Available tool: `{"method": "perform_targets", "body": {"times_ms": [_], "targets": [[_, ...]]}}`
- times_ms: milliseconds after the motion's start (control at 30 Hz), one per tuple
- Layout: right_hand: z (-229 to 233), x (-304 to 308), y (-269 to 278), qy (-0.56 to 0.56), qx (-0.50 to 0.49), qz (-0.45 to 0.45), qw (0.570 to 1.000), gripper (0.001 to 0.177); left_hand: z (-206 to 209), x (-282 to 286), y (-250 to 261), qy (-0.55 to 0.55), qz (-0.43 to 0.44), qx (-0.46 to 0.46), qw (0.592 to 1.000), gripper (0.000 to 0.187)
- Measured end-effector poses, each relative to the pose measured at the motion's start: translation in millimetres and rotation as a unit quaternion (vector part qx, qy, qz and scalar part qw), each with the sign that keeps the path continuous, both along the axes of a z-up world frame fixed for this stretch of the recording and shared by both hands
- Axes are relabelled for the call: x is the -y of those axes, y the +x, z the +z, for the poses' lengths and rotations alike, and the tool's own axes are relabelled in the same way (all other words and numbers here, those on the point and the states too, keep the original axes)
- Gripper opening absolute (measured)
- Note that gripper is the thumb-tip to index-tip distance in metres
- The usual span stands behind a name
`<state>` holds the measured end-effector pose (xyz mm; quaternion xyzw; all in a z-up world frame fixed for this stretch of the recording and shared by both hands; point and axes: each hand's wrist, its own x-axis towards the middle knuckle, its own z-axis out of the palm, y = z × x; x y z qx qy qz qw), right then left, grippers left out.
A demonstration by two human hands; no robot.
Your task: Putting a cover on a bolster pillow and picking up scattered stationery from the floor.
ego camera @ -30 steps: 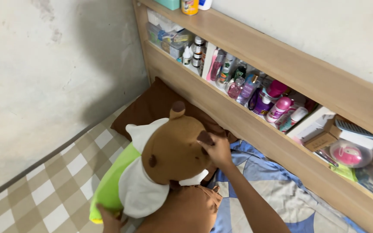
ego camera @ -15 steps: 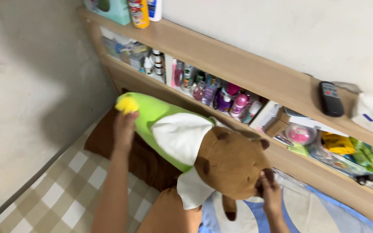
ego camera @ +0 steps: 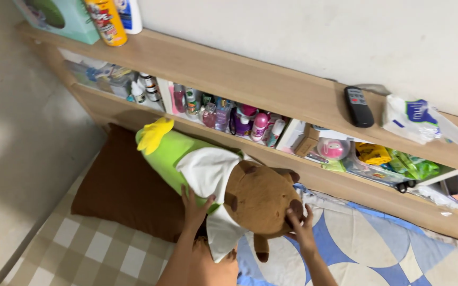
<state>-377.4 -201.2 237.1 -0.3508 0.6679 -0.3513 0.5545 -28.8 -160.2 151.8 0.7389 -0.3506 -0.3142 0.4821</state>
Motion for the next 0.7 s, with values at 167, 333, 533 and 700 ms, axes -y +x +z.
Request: {"method": "perform_targets", "body": {"times_ms": [167,333,533,700], "targets": [[-20,-25,-7,-0.240,-0.198,0.117,0.943,0.108,-29,-20,-15,-0.044,0.039,0.002,0.998,0.094],[12,-34,-11,-0.254,-0.301,0.174,0.903,0.100,-45,-51,-38,-0.078,0.037,0.011,0.996,0.077],[-1,-35,-74,-0.184,-0.294,0.294,0.891,0.088,-77,-91,-69,0.093,0.016,0.134,0.986,0.066],[-31,-19,-174,-0.175,-0.295,0.483,0.806,0.060,-117,-126,-74,0.017,-0.132,0.164,0.977,0.040]]}}
